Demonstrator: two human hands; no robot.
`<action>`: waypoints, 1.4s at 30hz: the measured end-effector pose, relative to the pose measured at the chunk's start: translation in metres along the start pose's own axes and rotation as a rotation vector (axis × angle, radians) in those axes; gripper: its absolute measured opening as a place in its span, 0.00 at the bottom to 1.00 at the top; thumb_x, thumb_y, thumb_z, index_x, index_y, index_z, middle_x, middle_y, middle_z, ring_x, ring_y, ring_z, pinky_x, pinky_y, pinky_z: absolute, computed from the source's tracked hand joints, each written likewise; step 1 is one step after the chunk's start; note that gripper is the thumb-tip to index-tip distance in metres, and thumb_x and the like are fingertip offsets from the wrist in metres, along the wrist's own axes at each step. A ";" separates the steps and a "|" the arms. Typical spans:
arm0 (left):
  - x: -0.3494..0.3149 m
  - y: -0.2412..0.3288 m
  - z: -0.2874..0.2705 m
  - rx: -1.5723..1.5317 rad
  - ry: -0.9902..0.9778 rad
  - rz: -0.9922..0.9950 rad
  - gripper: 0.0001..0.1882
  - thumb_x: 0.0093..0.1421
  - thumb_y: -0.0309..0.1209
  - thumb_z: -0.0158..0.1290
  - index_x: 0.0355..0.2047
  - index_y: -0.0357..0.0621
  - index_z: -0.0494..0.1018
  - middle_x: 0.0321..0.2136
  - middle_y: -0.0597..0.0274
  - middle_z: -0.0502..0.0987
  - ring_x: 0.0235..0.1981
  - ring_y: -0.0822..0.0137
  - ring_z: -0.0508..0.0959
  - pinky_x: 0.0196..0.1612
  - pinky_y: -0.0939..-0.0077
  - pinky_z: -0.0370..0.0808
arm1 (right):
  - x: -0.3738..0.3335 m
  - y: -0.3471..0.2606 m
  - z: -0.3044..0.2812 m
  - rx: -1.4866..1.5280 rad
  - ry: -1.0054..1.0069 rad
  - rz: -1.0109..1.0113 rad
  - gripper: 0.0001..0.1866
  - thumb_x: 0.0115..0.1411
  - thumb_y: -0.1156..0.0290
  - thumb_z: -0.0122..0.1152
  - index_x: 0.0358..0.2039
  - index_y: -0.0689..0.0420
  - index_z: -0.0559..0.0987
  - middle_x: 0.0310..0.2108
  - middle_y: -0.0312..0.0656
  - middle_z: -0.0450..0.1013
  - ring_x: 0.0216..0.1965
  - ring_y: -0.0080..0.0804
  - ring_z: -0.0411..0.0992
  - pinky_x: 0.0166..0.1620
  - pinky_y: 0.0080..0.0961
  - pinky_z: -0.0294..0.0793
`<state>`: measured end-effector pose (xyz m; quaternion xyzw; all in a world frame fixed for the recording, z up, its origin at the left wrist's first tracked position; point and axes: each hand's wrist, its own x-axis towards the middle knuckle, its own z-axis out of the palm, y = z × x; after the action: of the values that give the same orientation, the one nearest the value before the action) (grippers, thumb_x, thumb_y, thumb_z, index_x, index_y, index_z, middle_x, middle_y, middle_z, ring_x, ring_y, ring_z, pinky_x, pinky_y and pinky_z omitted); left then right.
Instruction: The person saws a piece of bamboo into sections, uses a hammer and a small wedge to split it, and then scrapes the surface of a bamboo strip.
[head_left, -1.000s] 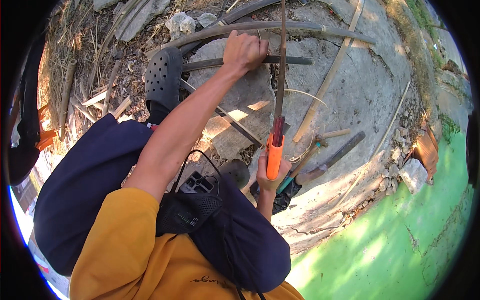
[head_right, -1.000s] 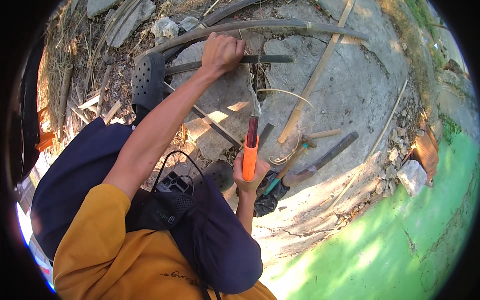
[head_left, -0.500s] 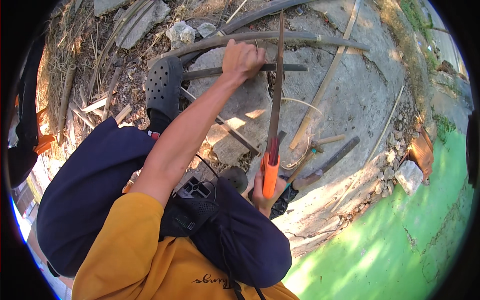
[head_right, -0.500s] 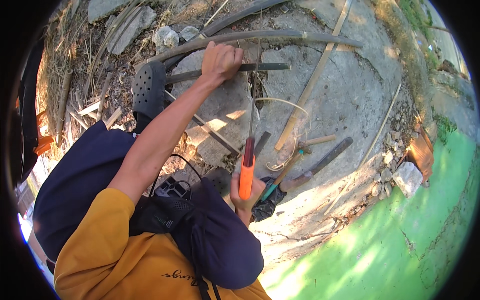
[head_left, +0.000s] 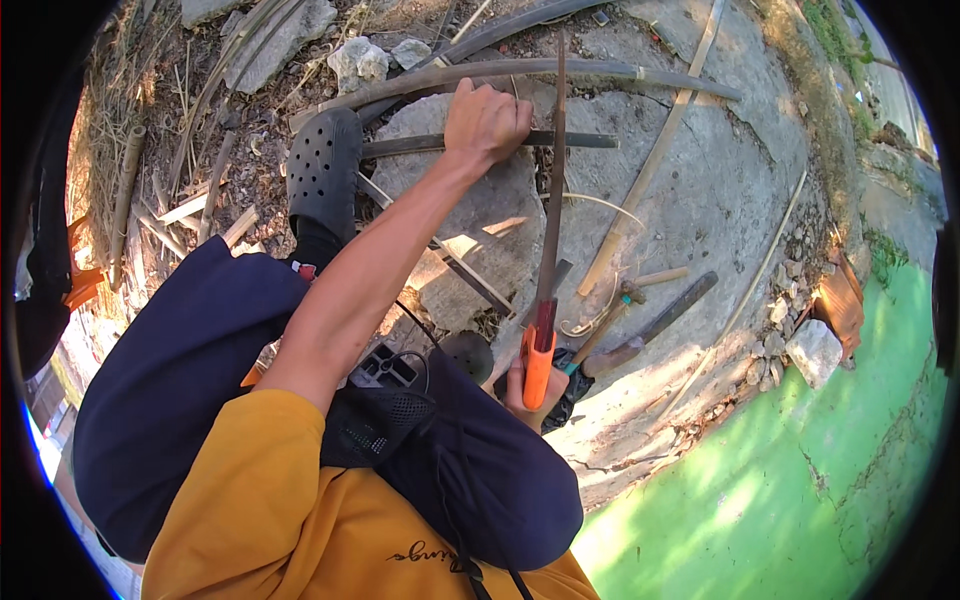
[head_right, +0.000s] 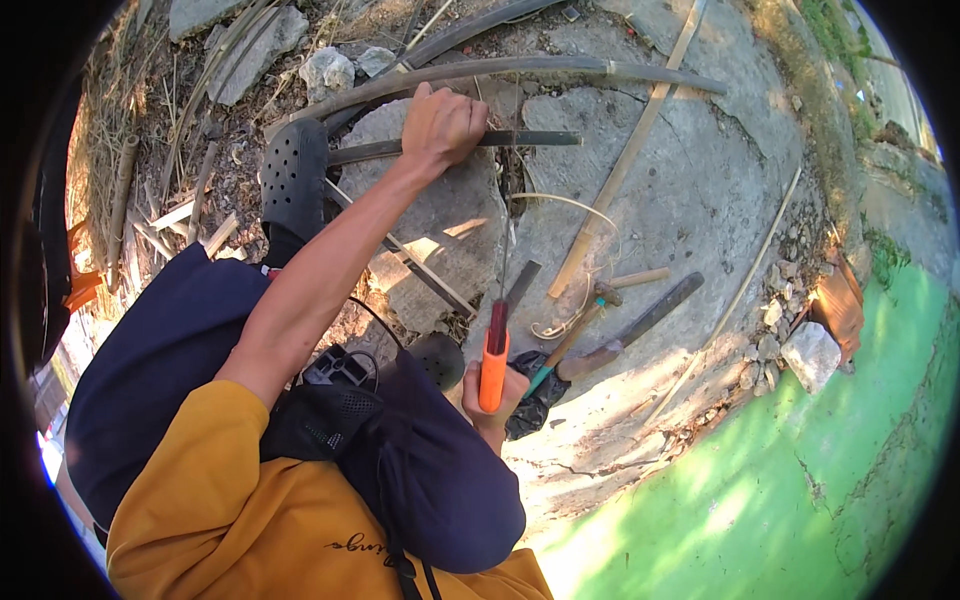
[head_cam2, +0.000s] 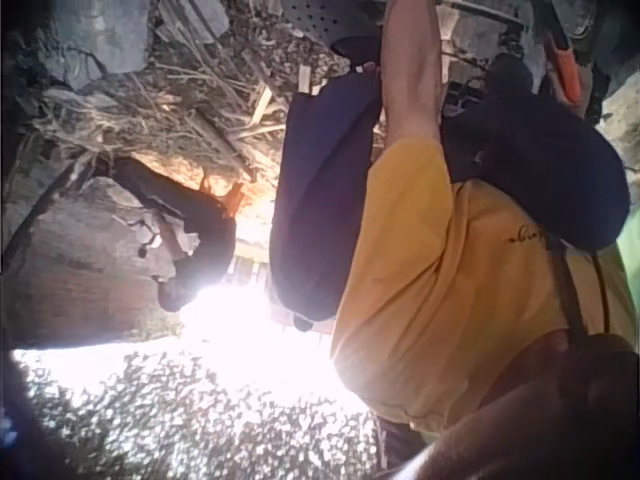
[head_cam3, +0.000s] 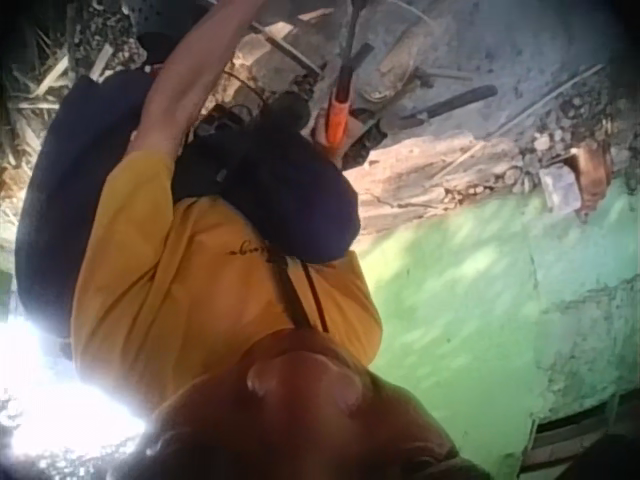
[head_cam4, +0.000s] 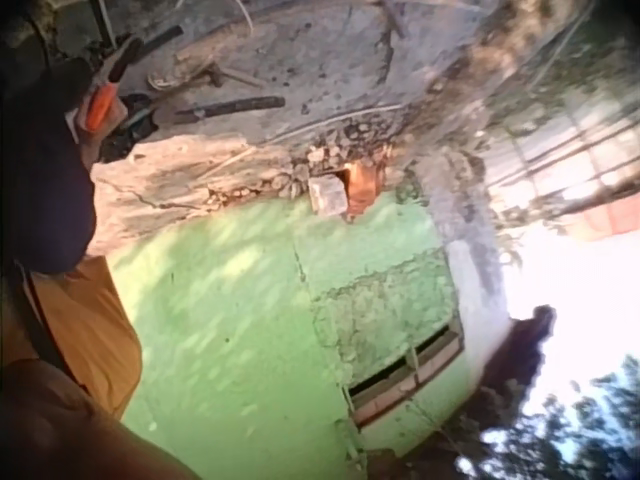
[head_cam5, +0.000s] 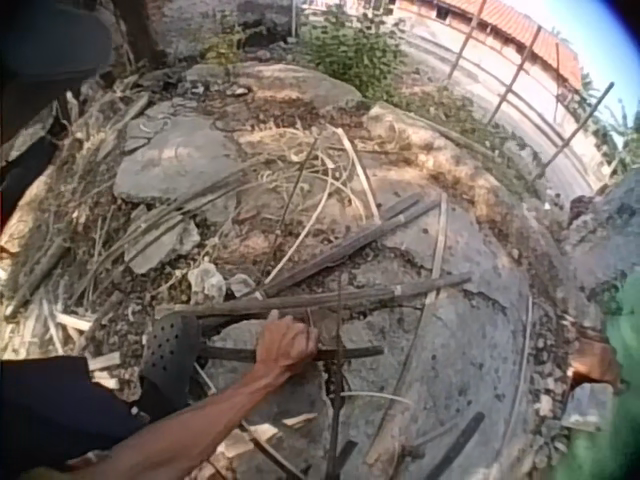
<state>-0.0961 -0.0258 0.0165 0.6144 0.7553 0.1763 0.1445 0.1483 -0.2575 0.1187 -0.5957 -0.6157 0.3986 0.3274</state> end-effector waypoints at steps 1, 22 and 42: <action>-0.001 0.001 0.000 0.000 0.028 0.028 0.23 0.64 0.38 0.44 0.16 0.44 0.79 0.21 0.47 0.80 0.24 0.47 0.77 0.39 0.56 0.64 | 0.010 0.006 0.001 -0.009 -0.045 -0.004 0.06 0.53 0.78 0.66 0.23 0.63 0.77 0.13 0.40 0.65 0.12 0.30 0.66 0.21 0.29 0.63; 0.009 -0.012 -0.008 -0.026 0.091 0.026 0.21 0.67 0.36 0.42 0.21 0.42 0.78 0.25 0.50 0.81 0.31 0.47 0.79 0.41 0.54 0.66 | 0.080 -0.034 -0.024 0.142 -0.133 0.089 0.07 0.60 0.74 0.65 0.30 0.65 0.79 0.15 0.37 0.69 0.15 0.23 0.68 0.23 0.26 0.66; 0.004 0.014 -0.078 -0.092 -0.148 0.447 0.11 0.75 0.37 0.47 0.41 0.42 0.68 0.29 0.46 0.76 0.35 0.39 0.78 0.36 0.47 0.72 | -0.029 0.051 -0.103 -0.264 0.416 0.083 0.09 0.60 0.68 0.66 0.33 0.63 0.81 0.19 0.50 0.75 0.22 0.50 0.77 0.31 0.39 0.76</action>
<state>-0.1187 -0.0258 0.0929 0.7702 0.5792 0.1926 0.1850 0.2647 -0.2776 0.1239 -0.7275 -0.5566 0.1966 0.3497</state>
